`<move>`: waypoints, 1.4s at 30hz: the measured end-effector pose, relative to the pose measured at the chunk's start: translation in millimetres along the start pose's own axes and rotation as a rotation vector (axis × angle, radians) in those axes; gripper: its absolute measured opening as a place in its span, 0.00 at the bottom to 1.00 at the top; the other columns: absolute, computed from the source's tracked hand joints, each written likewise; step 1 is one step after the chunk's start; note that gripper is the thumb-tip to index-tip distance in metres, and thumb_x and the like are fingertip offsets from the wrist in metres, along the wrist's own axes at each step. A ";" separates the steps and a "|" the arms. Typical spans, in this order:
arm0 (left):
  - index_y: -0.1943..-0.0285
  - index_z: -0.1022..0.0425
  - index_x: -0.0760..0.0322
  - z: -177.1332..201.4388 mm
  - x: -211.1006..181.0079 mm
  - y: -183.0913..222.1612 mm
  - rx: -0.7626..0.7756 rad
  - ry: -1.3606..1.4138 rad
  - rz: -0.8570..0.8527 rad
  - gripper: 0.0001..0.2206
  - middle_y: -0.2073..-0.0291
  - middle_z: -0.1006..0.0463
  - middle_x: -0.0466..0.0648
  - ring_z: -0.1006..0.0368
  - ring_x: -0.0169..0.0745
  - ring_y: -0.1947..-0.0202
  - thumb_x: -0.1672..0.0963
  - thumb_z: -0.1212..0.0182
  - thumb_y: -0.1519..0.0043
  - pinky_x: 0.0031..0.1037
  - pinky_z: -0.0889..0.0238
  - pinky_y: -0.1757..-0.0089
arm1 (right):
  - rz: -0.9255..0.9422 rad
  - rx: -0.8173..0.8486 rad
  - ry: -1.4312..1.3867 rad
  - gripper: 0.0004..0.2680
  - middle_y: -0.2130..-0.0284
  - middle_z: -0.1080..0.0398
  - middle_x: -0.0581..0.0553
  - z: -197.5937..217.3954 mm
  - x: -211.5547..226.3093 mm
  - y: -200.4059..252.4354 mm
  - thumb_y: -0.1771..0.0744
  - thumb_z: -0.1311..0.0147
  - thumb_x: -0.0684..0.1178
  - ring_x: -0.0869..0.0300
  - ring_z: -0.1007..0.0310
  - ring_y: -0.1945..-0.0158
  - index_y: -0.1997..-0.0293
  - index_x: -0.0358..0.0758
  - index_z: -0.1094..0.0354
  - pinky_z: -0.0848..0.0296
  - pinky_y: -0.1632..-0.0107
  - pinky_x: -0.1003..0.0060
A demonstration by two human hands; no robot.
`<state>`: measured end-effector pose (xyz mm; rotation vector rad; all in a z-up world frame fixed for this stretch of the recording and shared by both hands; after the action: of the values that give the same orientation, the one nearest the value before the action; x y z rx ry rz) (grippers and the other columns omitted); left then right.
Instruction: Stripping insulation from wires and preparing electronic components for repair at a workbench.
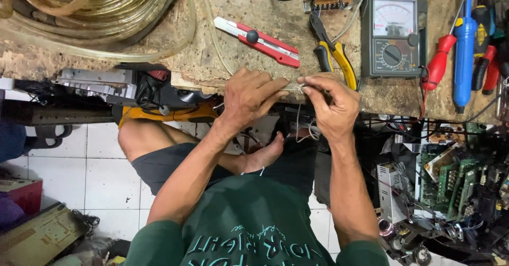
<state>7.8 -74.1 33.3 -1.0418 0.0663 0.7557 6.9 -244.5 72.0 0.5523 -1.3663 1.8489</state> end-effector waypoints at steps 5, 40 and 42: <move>0.51 0.20 0.54 -2.2 2.7 2.6 0.024 0.033 -0.009 0.09 0.76 0.34 0.42 0.33 0.41 0.76 0.51 0.42 0.31 0.29 0.39 0.65 | 0.080 0.029 -0.024 0.02 0.68 0.23 0.29 -0.3 6.7 -5.3 0.34 0.37 0.31 0.41 0.21 0.64 0.61 0.22 0.25 0.23 0.59 0.51; 0.45 0.21 0.51 -3.2 8.3 7.1 0.076 0.117 -0.024 0.13 0.77 0.37 0.40 0.37 0.39 0.76 0.49 0.49 0.28 0.28 0.40 0.63 | 0.242 0.175 0.030 0.03 0.64 0.23 0.30 -1.2 30.9 -18.6 0.32 0.42 0.33 0.37 0.24 0.66 0.58 0.25 0.23 0.26 0.63 0.48; 0.46 0.20 0.51 -2.3 6.1 6.6 0.068 0.133 -0.029 0.12 0.77 0.37 0.40 0.37 0.40 0.76 0.50 0.49 0.28 0.29 0.39 0.64 | 0.365 0.212 0.192 0.03 0.62 0.23 0.33 -2.9 43.4 -18.2 0.32 0.43 0.33 0.39 0.24 0.65 0.59 0.29 0.23 0.25 0.63 0.49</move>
<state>9.0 -70.8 24.7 -1.0248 0.1893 0.6535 -5.5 -225.5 113.3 0.2286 -1.2090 2.2941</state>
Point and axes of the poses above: each hand's wrist, its own y-axis away from the middle knuckle, its own z-axis out of the back of the hand, x = y × z, the point moved 7 cm from there along -y, towards the middle knuckle
